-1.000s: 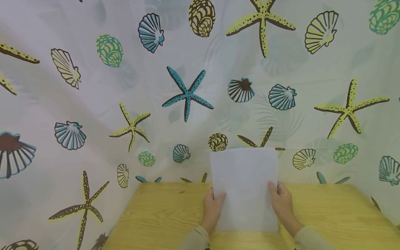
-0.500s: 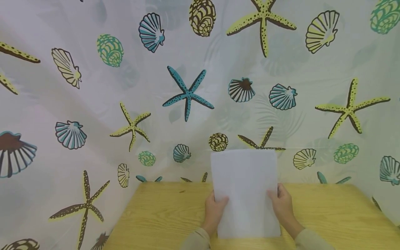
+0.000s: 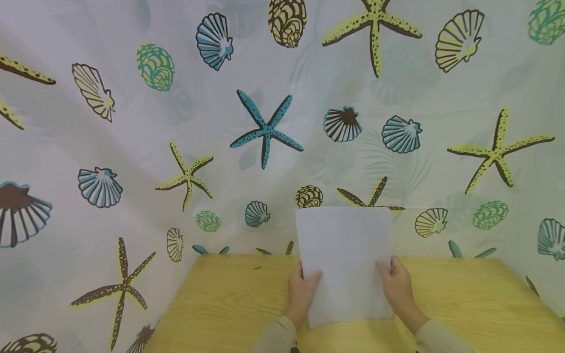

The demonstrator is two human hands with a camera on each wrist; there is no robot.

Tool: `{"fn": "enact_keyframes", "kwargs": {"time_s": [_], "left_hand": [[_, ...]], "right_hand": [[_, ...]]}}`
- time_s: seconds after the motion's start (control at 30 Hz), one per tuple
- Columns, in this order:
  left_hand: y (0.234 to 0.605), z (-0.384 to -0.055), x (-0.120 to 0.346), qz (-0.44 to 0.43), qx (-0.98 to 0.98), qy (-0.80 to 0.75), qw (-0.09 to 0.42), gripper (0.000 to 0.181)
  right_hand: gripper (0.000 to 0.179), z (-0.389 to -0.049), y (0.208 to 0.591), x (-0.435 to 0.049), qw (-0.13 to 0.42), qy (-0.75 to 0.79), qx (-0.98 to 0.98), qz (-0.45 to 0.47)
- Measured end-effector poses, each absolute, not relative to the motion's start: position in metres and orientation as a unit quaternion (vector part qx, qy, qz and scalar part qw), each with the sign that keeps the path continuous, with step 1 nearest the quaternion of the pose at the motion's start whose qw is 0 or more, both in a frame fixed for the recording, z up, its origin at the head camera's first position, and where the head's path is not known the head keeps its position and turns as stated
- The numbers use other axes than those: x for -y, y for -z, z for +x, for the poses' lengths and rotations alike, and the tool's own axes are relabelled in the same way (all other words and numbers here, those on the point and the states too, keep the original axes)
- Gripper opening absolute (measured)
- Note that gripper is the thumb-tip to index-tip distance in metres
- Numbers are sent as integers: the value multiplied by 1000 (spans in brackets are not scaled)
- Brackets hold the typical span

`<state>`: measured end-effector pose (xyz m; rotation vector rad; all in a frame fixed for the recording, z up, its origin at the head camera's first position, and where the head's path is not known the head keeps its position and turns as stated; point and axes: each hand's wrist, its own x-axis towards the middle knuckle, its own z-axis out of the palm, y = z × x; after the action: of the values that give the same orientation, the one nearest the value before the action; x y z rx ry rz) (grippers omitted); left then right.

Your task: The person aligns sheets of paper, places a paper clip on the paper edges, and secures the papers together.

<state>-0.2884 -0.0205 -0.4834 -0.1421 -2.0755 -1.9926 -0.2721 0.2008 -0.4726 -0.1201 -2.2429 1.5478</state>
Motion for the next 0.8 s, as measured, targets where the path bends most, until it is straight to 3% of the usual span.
{"fn": "enact_keyframes", "kwargs": {"time_s": [0.43,0.8], "left_hand": [[484,-292,20,-12,728,678,104,33],[488,-293,18,-29,729,676,102,47]], "right_hand": [[36,-273,474,-200,207,-575,792,-13],[40,-271,474,-199,180,-603,777,3]]}}
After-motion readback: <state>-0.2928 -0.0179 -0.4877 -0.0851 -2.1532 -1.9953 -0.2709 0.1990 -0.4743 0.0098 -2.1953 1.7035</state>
